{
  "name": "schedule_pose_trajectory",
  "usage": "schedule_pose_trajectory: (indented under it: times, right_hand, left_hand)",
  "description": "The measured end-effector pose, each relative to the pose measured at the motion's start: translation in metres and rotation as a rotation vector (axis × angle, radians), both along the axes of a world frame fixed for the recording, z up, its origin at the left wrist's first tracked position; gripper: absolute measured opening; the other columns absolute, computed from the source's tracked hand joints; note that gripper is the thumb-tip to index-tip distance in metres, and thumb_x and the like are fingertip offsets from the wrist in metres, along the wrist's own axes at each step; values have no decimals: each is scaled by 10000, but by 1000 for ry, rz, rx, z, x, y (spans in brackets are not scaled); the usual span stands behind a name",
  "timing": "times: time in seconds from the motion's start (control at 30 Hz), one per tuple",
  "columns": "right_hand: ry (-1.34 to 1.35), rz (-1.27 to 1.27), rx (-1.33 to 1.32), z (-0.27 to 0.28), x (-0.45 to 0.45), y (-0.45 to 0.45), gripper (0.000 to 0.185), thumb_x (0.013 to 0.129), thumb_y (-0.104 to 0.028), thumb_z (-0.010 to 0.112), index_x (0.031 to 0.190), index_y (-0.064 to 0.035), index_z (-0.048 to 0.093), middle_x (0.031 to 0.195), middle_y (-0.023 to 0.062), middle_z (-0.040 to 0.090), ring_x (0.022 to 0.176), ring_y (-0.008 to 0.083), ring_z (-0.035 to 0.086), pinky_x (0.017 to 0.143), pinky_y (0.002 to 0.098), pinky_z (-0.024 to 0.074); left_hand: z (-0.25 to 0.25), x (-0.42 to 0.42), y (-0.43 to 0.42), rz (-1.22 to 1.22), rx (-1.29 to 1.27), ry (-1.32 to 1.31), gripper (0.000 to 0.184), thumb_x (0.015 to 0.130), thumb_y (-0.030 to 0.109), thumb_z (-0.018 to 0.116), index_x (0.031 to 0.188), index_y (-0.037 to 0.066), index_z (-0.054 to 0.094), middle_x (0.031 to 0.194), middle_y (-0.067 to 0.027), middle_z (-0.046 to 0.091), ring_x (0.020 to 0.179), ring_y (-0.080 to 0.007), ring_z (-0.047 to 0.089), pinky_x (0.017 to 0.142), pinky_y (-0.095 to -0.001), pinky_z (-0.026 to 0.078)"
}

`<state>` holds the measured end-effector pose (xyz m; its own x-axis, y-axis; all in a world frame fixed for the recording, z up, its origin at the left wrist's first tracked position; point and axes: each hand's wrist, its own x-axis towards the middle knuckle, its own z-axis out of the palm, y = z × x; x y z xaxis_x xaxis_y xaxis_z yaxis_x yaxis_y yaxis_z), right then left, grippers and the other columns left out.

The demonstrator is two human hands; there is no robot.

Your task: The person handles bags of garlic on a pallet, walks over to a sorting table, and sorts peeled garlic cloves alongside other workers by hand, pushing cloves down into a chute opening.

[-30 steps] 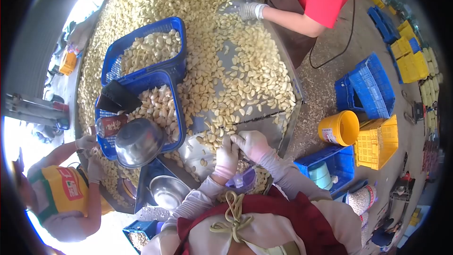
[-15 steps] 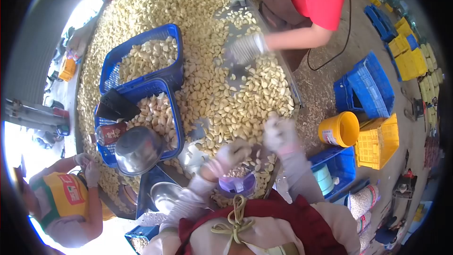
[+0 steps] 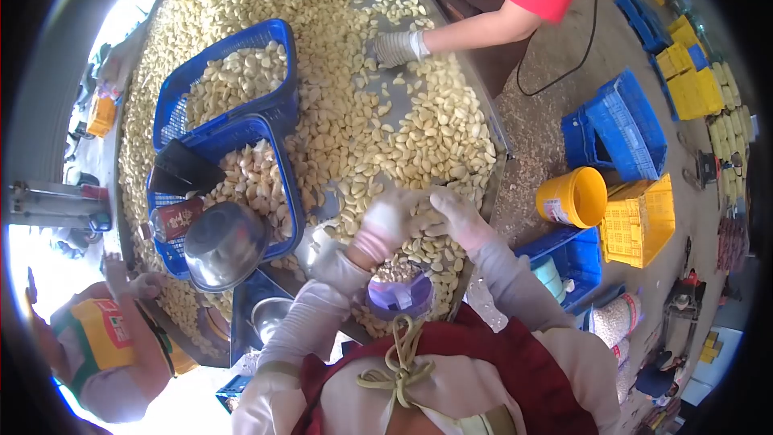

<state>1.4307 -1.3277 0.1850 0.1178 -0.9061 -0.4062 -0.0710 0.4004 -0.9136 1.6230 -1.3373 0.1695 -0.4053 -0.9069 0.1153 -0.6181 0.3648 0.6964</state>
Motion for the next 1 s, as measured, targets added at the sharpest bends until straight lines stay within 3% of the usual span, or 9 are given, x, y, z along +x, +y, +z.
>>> schedule_pose_trajectory:
  times: [0.07, 0.13, 0.17, 0.3, 0.4, 0.6, 0.7, 0.83, 1.0]
  right_hand:
    - [-295, -95, 319, -2, 3, 2, 171, 921, -228, 664, 956, -79, 740, 903, 117, 711, 820, 291, 695, 723, 373, 570]
    - [740, 432, -507, -31, 0, 1, 139, 895, -209, 677, 941, -84, 716, 959, 86, 698, 801, 286, 690, 704, 391, 581]
    - [845, 592, -699, -40, -4, 7, 96, 870, -180, 678, 926, -103, 696, 979, 60, 673, 800, 291, 691, 693, 419, 586]
    - [983, 1025, -545, -35, 6, 33, 90, 880, -134, 643, 949, -102, 692, 1005, 83, 659, 896, 276, 727, 712, 414, 598]
    - [1126, 1125, -477, -13, 22, 39, 109, 878, -98, 624, 970, -92, 682, 1021, 88, 656, 914, 270, 736, 722, 402, 603]
    - [920, 1129, -583, -19, 16, 29, 144, 893, -76, 605, 991, -76, 711, 1045, 86, 678, 931, 270, 736, 741, 382, 603]
    - [983, 1170, -636, -33, 19, 32, 136, 885, -139, 653, 984, -82, 726, 998, 89, 679, 907, 264, 731, 741, 398, 598]
    - [852, 1118, -405, -19, 17, 0, 149, 838, -230, 749, 880, -89, 723, 803, 113, 706, 734, 267, 707, 689, 423, 571]
    - [193, 373, -639, 82, 122, -90, 272, 919, -305, 771, 921, -40, 707, 770, 123, 708, 722, 212, 707, 679, 360, 555]
  left_hand:
    - [-19, 2, 0, 90, -87, -51, 474, 835, 300, 779, 1287, 204, 674, 1116, -102, 697, 1158, -336, 623, 1042, -549, 446]
    - [-5, 21, 7, 161, -124, -268, 525, 835, 327, 772, 1331, 208, 643, 1233, -118, 644, 1247, -371, 549, 1066, -602, 388]
    - [-1, 30, 15, 229, -153, -479, 577, 836, 354, 765, 1375, 213, 612, 1349, -135, 591, 1337, -406, 476, 1090, -656, 330]
    - [-34, 40, 71, 442, -58, -611, 608, 832, 405, 742, 1386, 212, 582, 1483, -174, 453, 1345, -525, 395, 1073, -716, 313]
    - [-39, 26, 115, 255, 86, -670, 729, 838, 400, 743, 1500, 232, 489, 1536, -185, 414, 1405, -548, 339, 1072, -735, 316]
    - [-27, 0, 153, -55, 84, -528, 724, 774, 339, 790, 1436, 203, 531, 1502, -165, 451, 1384, -461, 414, 1014, -626, 420]
    - [-29, 5, 137, -94, 33, -355, 614, 744, 270, 783, 1332, 198, 619, 1398, -101, 541, 1328, -318, 503, 1030, -564, 421]
    - [-24, 20, 127, 11, 85, -43, 437, 813, 151, 741, 1239, 99, 664, 1315, -135, 600, 1183, -369, 596, 981, -511, 502]
    - [-23, 40, 112, 410, 128, 36, 423, 811, 163, 725, 1227, 111, 666, 1270, -140, 612, 1171, -385, 587, 981, -537, 477]
